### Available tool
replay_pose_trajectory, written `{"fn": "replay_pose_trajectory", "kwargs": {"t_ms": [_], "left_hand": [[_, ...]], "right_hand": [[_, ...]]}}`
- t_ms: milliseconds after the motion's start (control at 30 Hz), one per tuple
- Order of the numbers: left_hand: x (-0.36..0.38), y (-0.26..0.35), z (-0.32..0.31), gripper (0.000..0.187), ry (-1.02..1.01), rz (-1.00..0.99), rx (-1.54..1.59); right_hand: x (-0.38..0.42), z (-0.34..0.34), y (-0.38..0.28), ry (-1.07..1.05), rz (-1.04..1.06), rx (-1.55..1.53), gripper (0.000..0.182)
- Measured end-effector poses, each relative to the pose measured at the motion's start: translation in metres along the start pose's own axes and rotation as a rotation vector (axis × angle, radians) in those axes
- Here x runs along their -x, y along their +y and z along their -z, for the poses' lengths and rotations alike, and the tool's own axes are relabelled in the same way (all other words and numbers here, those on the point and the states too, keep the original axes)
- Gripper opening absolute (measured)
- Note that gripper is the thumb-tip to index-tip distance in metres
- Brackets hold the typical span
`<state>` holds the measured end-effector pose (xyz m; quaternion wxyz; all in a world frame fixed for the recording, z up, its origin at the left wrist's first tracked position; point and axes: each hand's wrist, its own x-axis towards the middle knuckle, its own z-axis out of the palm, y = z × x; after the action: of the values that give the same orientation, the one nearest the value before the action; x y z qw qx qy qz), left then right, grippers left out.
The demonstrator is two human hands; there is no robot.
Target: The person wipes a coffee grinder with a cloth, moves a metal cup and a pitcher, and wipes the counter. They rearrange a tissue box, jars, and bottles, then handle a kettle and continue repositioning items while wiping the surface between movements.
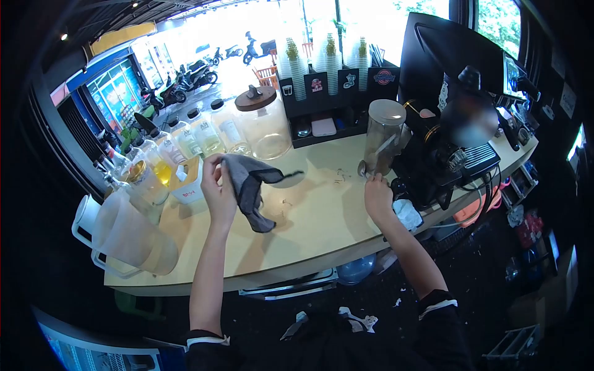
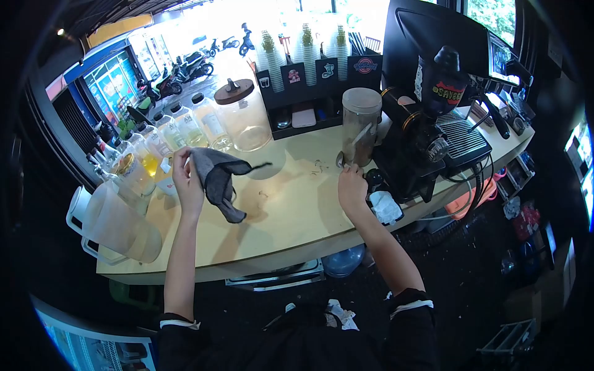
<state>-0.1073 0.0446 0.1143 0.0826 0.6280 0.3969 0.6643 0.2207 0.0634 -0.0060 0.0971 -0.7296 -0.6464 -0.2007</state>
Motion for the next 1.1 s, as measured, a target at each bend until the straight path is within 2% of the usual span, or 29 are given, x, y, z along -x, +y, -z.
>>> {"fn": "replay_pose_trajectory", "kwargs": {"t_ms": [67,133,200,233,267,300,367,400,467,500,600,667,700,733,767,833,867,900,967,1000,1033,1100], "left_hand": [[-0.004,0.017,-0.01,0.014,-0.07,-0.009,-0.008],[-0.006,0.042,-0.017,0.013,-0.15,-0.056,-0.136],[-0.006,0.053,-0.028,0.012,-0.263,-0.194,-0.291],[-0.005,0.056,-0.033,0.012,-0.263,-0.195,-0.289],[-0.003,0.058,-0.038,0.013,-0.308,-0.301,-0.303],[-0.002,0.06,-0.04,0.014,-0.351,-0.406,-0.317],[0.002,0.068,-0.039,0.015,-0.375,-0.395,-0.283],[0.004,0.07,-0.037,0.017,-0.391,-0.316,-0.237],[0.004,0.077,-0.031,0.023,-0.455,-0.167,-0.151],[0.005,0.074,-0.028,0.023,-0.455,-0.167,-0.148],[0.005,0.066,-0.022,0.027,-0.778,0.108,-0.227],[0.006,0.035,-0.029,0.026,-0.829,0.081,-0.279],[0.006,0.019,-0.035,0.026,-0.883,0.053,-0.335],[0.003,0.016,-0.043,0.022,-0.821,0.059,-0.285],[0.0,0.014,-0.052,0.022,-0.825,0.056,-0.28],[-0.005,0.027,-0.073,0.018,-0.457,0.045,-0.085],[-0.005,0.034,-0.082,0.017,-0.348,0.022,0.045],[-0.002,0.031,-0.089,0.017,-0.348,0.023,0.052],[0.007,0.012,-0.098,0.019,-0.379,-0.148,0.082],[0.01,0.0,-0.096,0.022,-0.552,-0.184,-0.031],[0.019,-0.015,-0.092,0.022,-0.55,-0.181,-0.03],[0.042,-0.038,-0.081,0.03,-0.794,-0.154,-0.134]], "right_hand": [[-0.002,0.022,-0.006,0.075,0.018,-0.059,0.016],[-0.003,0.067,-0.019,0.057,0.128,-0.49,0.032],[-0.002,0.112,-0.037,0.194,0.366,-0.983,0.04],[0.003,0.14,-0.047,0.22,0.404,-1.105,0.039],[0.008,0.161,-0.055,0.246,0.443,-1.228,0.039],[0.007,0.171,-0.059,0.245,0.444,-1.226,0.039],[-0.006,0.183,-0.063,0.093,0.569,-1.28,0.027],[-0.015,0.18,-0.063,0.092,0.586,-1.353,0.02],[-0.029,0.185,-0.058,0.048,0.604,-1.367,0.017],[-0.032,0.187,-0.056,0.003,0.622,-1.381,0.016],[-0.037,0.187,-0.051,0.005,0.646,-1.291,0.018],[-0.043,0.188,-0.045,-0.005,0.661,-1.227,0.021],[-0.048,0.188,-0.04,0.095,0.653,-1.166,0.021],[-0.051,0.19,-0.035,0.195,0.641,-1.102,0.022],[-0.053,0.192,-0.03,0.196,0.635,-1.099,0.022],[-0.054,0.208,-0.017,0.32,0.521,-1.146,0.018],[-0.05,0.213,-0.009,0.382,0.536,-1.107,0.02],[-0.043,0.213,-0.003,0.38,0.536,-1.1,0.02],[-0.02,0.206,0.005,0.33,0.619,-0.98,0.019],[-0.004,0.197,0.006,0.126,0.613,-0.862,0.023],[0.013,0.185,0.006,-0.072,0.604,-0.738,0.028],[0.041,0.145,0.0,-0.277,0.638,-0.537,0.05]]}}
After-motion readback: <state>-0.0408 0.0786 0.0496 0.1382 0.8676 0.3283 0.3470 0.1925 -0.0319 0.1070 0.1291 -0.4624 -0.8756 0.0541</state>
